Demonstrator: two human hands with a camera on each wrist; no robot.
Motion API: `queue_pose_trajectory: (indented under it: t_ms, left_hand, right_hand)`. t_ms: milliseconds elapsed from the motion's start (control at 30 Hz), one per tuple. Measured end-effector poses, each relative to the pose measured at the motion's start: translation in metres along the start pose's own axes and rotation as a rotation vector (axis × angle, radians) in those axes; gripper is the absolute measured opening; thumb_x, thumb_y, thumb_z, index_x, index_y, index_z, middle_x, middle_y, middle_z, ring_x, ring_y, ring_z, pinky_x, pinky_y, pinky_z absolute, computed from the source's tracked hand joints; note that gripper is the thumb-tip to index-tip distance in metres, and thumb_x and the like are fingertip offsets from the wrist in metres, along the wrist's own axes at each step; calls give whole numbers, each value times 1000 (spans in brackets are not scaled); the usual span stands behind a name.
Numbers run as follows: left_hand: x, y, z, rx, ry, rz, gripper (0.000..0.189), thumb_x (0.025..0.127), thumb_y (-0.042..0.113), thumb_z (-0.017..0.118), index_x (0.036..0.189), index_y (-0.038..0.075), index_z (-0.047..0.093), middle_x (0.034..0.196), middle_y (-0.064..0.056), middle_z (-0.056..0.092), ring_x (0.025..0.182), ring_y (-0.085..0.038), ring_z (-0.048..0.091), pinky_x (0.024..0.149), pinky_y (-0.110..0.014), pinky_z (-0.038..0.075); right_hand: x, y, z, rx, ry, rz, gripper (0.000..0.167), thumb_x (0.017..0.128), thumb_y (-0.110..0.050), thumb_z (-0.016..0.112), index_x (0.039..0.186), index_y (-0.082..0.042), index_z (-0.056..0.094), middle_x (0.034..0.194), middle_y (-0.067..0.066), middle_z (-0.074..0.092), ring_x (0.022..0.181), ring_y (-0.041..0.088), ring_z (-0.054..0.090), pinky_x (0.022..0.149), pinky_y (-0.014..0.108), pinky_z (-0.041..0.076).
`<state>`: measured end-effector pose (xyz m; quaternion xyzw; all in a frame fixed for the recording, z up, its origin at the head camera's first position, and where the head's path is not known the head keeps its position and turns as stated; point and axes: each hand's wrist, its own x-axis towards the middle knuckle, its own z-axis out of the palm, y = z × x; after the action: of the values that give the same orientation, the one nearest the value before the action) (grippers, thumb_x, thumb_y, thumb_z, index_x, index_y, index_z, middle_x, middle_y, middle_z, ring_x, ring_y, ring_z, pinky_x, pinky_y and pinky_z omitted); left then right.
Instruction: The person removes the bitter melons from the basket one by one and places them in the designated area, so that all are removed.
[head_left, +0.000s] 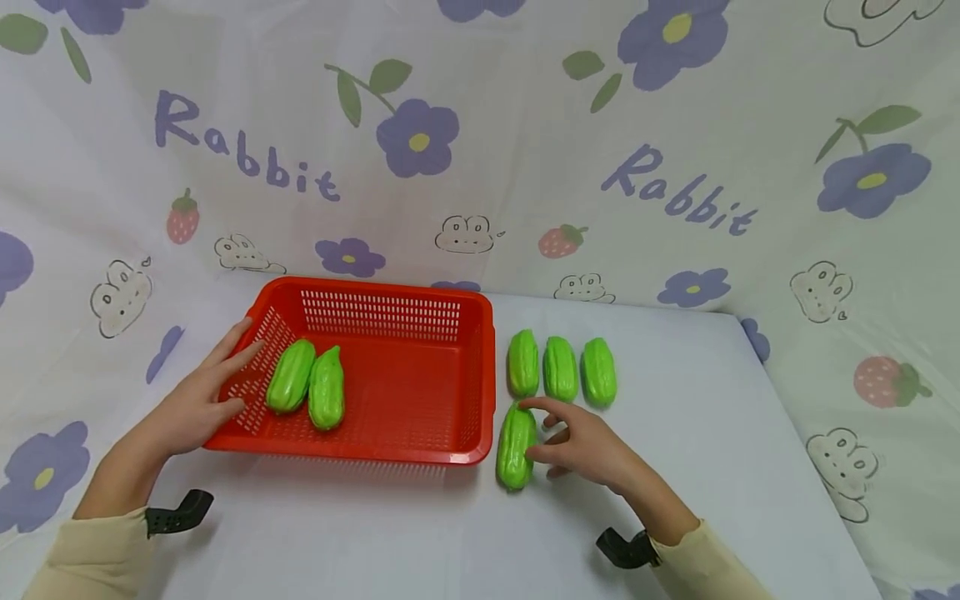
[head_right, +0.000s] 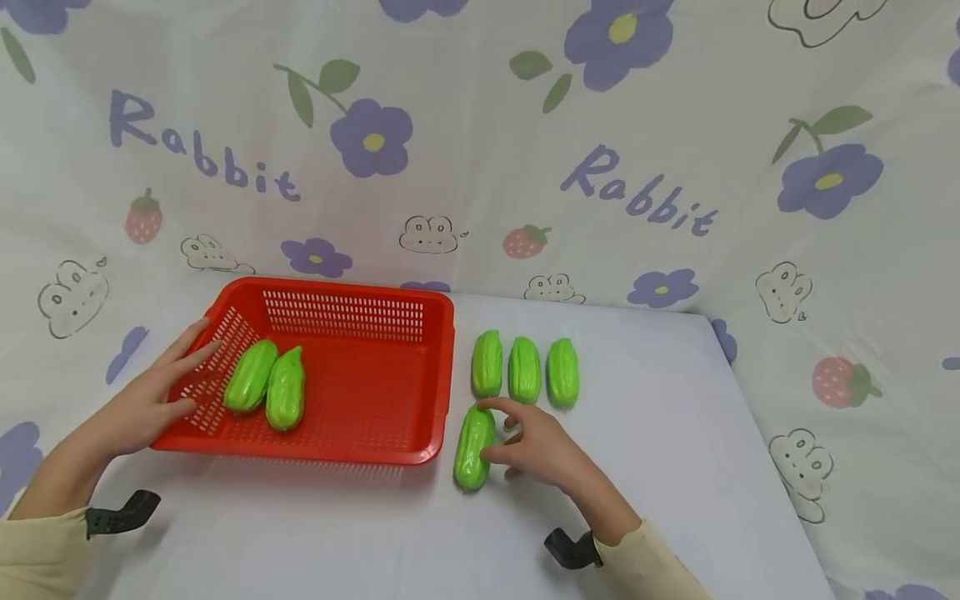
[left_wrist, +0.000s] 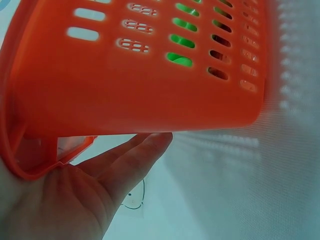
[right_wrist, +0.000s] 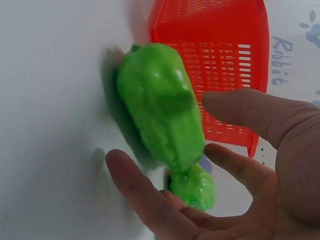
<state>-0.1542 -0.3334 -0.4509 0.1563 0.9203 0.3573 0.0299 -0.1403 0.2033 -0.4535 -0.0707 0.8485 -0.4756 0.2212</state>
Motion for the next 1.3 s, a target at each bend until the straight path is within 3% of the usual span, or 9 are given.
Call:
queue_pose_trajectory:
  t_ms: [167, 400, 933, 1100, 1300]
  left_hand:
    - [-8, -2, 7, -14, 0, 2, 82, 89, -9, 64, 166, -4, 35, 182, -14, 1, 161, -52, 10, 109, -79, 38]
    - [-5, -3, 10, -33, 0, 27, 81, 88, -10, 62, 165, -6, 36, 182, -13, 2, 163, -49, 7, 115, -81, 28]
    - [2, 0, 1, -22, -12, 16, 80, 90, -9, 63, 165, -7, 35, 182, -13, 0, 163, -50, 8, 115, -79, 30]
    - [0, -2, 2, -17, -8, 25, 80, 89, -10, 63, 164, -7, 36, 182, -14, 1, 162, -52, 10, 114, -80, 31]
    - [0, -4, 2, -14, 8, 17, 80, 90, -9, 63, 165, -6, 36, 182, -13, 1, 162, -50, 9, 114, -79, 32]
  right_hand:
    - [-8, 0, -1, 1, 0, 12, 64, 91, -11, 86, 150, -18, 63, 131, 26, 56, 93, 29, 74, 73, 46, 67]
    - [-18, -9, -18, -13, 56, 7, 66, 93, -12, 85, 154, -16, 60, 137, 28, 54, 103, 30, 73, 74, 44, 67]
    - [-18, -30, -46, -65, 133, -62, 69, 95, -17, 83, 158, -15, 55, 138, 27, 53, 111, 30, 71, 79, 39, 66]
    - [-9, -52, -54, -185, 176, -129, 67, 96, -19, 81, 158, -21, 55, 136, 21, 58, 113, 32, 70, 82, 41, 65]
    - [6, -96, -52, -266, 211, -232, 66, 97, -27, 81, 158, -27, 56, 138, 16, 62, 120, 34, 69, 86, 48, 64]
